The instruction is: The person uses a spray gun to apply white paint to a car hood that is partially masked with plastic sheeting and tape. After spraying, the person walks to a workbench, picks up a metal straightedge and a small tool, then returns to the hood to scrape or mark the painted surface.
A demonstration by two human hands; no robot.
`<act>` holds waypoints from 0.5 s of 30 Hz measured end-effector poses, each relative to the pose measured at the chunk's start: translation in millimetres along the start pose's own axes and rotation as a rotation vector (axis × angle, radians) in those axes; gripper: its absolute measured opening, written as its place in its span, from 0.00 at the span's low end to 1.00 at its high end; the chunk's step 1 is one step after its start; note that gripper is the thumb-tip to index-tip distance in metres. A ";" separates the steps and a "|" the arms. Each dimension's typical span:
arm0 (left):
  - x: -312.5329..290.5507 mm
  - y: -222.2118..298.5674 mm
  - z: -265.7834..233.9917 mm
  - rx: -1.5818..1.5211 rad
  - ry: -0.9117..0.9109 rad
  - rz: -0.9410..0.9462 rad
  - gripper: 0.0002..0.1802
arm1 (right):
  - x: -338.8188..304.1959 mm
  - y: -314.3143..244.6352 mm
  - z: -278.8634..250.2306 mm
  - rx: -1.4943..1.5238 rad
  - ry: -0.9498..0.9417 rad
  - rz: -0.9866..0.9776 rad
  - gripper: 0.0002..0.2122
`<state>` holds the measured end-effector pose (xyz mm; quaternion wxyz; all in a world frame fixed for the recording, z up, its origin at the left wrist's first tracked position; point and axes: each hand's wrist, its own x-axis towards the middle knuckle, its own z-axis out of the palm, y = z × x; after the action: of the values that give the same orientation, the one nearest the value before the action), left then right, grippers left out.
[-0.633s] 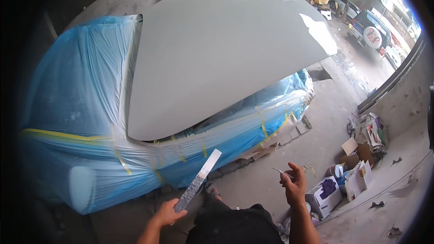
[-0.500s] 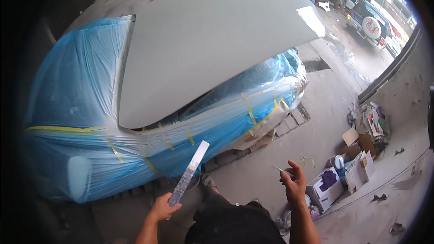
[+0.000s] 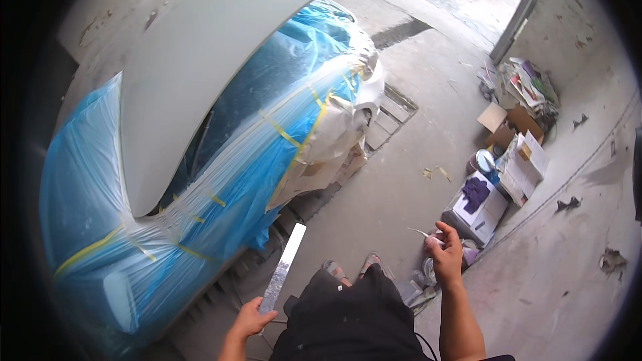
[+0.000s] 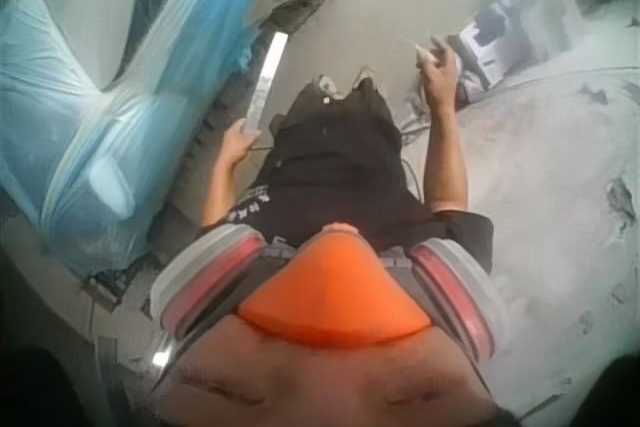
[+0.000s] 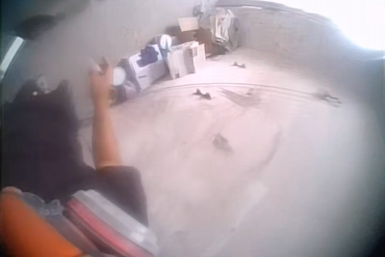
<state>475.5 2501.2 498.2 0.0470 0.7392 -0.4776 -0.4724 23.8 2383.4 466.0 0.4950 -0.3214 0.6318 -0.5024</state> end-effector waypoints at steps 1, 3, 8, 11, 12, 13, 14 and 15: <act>5.9 3.4 1.9 0.009 -0.027 0.019 0.20 | -4.3 3.4 -7.6 -0.011 0.048 0.015 0.21; 21.8 10.7 3.5 0.065 -0.103 0.042 0.20 | -14.4 10.7 -18.5 0.017 0.127 0.036 0.21; 64.3 15.6 20.2 0.103 -0.262 0.058 0.21 | -44.1 27.9 -44.1 0.085 0.248 0.105 0.21; 83.7 44.3 31.3 0.139 -0.284 0.136 0.18 | -45.0 34.0 -63.1 0.139 0.312 0.125 0.20; 88.7 58.6 36.2 0.120 -0.307 0.107 0.18 | -41.6 35.7 -72.1 0.153 0.330 0.129 0.20; 93.2 74.5 40.2 0.107 -0.329 0.071 0.18 | -37.4 40.9 -78.1 0.172 0.347 0.139 0.20; 98.2 88.4 44.7 0.092 -0.349 0.033 0.18 | -31.0 44.4 -83.5 0.174 0.360 0.149 0.20; 106.3 98.1 50.5 0.127 -0.351 0.061 0.18 | -22.8 46.5 -89.5 0.175 0.370 0.159 0.20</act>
<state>383.4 2387.8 452.1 -0.0693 0.6322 -0.5297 -0.5612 -49.9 2445.8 429.0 0.4347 -0.1286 0.6894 -0.5650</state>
